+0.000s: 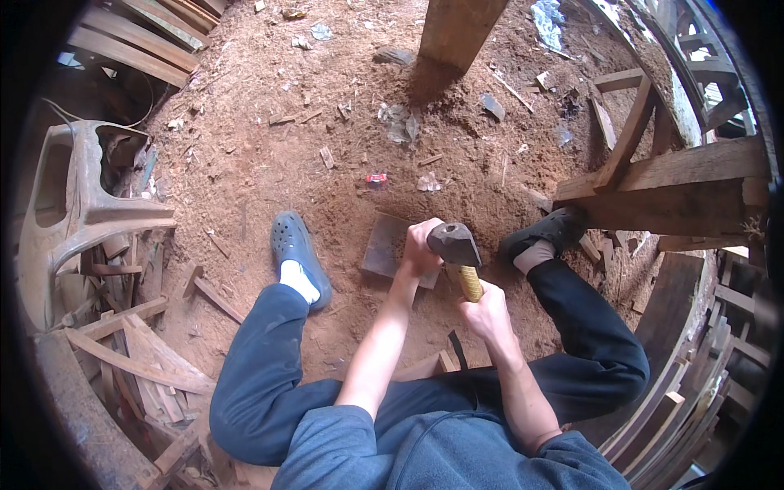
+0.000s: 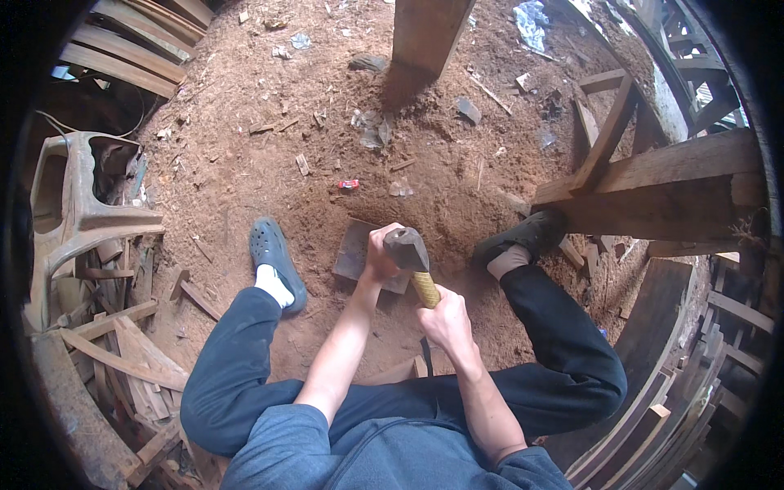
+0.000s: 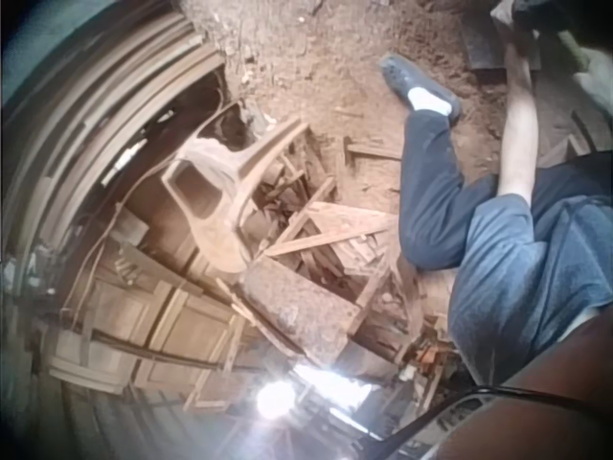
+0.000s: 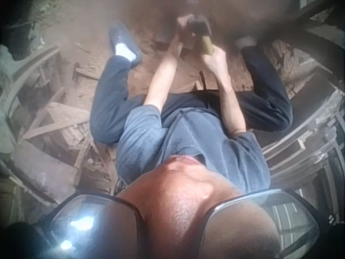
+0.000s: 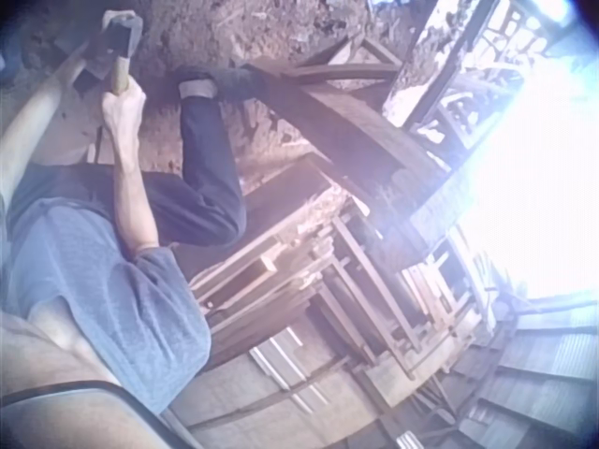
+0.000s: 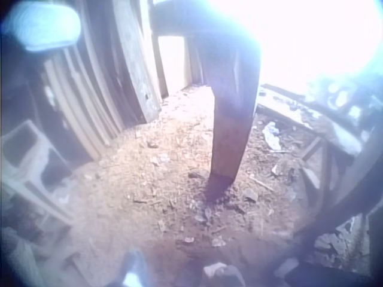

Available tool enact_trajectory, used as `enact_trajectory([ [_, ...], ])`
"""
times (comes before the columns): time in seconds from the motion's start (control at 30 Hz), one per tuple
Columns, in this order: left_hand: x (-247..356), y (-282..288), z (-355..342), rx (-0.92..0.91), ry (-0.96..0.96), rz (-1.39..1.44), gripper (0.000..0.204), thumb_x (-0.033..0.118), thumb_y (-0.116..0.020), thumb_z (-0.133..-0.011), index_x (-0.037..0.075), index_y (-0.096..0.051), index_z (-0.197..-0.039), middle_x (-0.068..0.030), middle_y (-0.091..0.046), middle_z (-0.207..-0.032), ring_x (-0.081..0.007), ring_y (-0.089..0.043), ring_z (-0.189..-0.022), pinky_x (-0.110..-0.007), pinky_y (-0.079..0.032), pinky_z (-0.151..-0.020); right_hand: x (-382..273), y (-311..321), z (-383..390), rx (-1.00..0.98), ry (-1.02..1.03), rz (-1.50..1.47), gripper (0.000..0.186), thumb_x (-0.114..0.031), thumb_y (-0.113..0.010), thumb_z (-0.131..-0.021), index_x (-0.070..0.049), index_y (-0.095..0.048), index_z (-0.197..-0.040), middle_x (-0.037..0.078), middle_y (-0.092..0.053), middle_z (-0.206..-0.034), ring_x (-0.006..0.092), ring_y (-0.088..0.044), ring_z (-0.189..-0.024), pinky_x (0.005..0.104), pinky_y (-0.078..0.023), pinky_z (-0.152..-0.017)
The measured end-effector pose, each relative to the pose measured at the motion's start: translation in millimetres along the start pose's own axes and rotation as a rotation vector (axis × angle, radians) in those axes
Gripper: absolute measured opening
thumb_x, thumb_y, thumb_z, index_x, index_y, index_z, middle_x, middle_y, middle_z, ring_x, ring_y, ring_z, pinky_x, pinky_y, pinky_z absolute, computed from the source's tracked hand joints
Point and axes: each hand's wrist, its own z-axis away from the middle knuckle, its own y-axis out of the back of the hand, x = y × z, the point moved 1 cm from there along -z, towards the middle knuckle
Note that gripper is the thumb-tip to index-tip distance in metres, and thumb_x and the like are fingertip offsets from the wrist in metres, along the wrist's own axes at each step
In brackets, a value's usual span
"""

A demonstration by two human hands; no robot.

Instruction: The person sits on the ground and repeatedly strikes a small metal object with a hammer. The metal piece is held steady with the left hand while the right hand swings the hammer to hit it multiple times.

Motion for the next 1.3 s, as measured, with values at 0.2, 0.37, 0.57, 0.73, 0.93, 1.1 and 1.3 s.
enact_trajectory([
  [0.2, -4, 1, -10, 0.008, -0.055, -0.004, 0.011, 0.007, -0.066, -0.066, 0.005, -0.059, -0.074, -0.0132, -0.061, -0.068, -0.0337, -0.063, -0.066, -0.037, -0.050, -0.060, -1, 0, -8, -0.001, 0.001, -0.005, 0.020, -0.009, -0.056, -0.070, 0.004, -0.060, -0.085, 0.028, -0.060, -0.074, 0.0464, -0.060, -0.075, 0.0433, -0.048, -0.067],
  [0.37, -2, 2, -10, 0.012, -0.030, -0.004, 0.012, 0.007, -0.066, -0.066, 0.005, -0.059, -0.074, -0.0128, -0.061, -0.068, -0.0331, -0.063, -0.066, -0.037, -0.050, -0.059, -4, 0, -9, -0.010, 0.000, -0.032, 0.021, -0.009, -0.056, -0.071, 0.004, -0.060, -0.086, 0.028, -0.061, -0.075, 0.0457, -0.061, -0.077, 0.0428, -0.048, -0.069],
  [0.57, -10, 1, -8, 0.031, -0.060, 0.012, 0.030, 0.023, -0.077, -0.060, 0.006, -0.060, -0.078, -0.0086, -0.061, -0.070, -0.0279, -0.064, -0.064, -0.034, -0.050, -0.058, -5, -3, -10, -0.018, -0.008, -0.035, 0.021, -0.009, -0.056, -0.071, 0.003, -0.061, -0.088, 0.028, -0.062, -0.076, 0.0439, -0.063, -0.077, 0.0421, -0.049, -0.070],
  [0.73, -17, -1, -7, 0.035, -0.063, -0.005, 0.035, 0.028, -0.080, -0.059, 0.006, -0.062, -0.079, -0.0067, -0.061, -0.072, -0.0254, -0.064, -0.063, -0.033, -0.050, -0.057, -5, -4, -11, -0.015, -0.001, -0.049, 0.022, -0.010, -0.056, -0.071, 0.003, -0.061, -0.088, 0.027, -0.062, -0.076, 0.0421, -0.064, -0.077, 0.0417, -0.049, -0.070],
  [0.93, -9, 1, -8, 0.031, -0.069, 0.008, 0.023, 0.018, -0.073, -0.062, 0.005, -0.061, -0.077, -0.0086, -0.062, -0.071, -0.0272, -0.064, -0.064, -0.034, -0.050, -0.058, -5, -3, -10, -0.027, -0.022, -0.033, 0.022, -0.010, -0.057, -0.071, 0.004, -0.061, -0.089, 0.027, -0.062, -0.075, 0.0415, -0.065, -0.078, 0.0415, -0.049, -0.069],
  [1.1, -10, 1, -9, 0.037, -0.062, 0.013, 0.031, 0.026, -0.078, -0.061, 0.006, -0.062, -0.079, -0.0067, -0.061, -0.071, -0.0261, -0.064, -0.063, -0.034, -0.050, -0.056, -4, -4, -10, -0.022, -0.018, -0.016, 0.022, -0.010, -0.058, -0.072, 0.004, -0.060, -0.089, 0.027, -0.062, -0.075, 0.0418, -0.064, -0.076, 0.0416, -0.049, -0.069],
  [1.3, -10, 0, -9, 0.034, -0.104, -0.020, 0.027, 0.024, -0.076, -0.063, 0.006, -0.063, -0.078, -0.0070, -0.061, -0.071, -0.0267, -0.064, -0.062, -0.034, -0.051, -0.056, 0, -5, -9, -0.017, -0.012, -0.038, 0.023, -0.010, -0.058, -0.072, 0.004, -0.060, -0.090, 0.025, -0.062, -0.074, 0.0372, -0.064, -0.071, 0.0402, -0.049, -0.068],
])
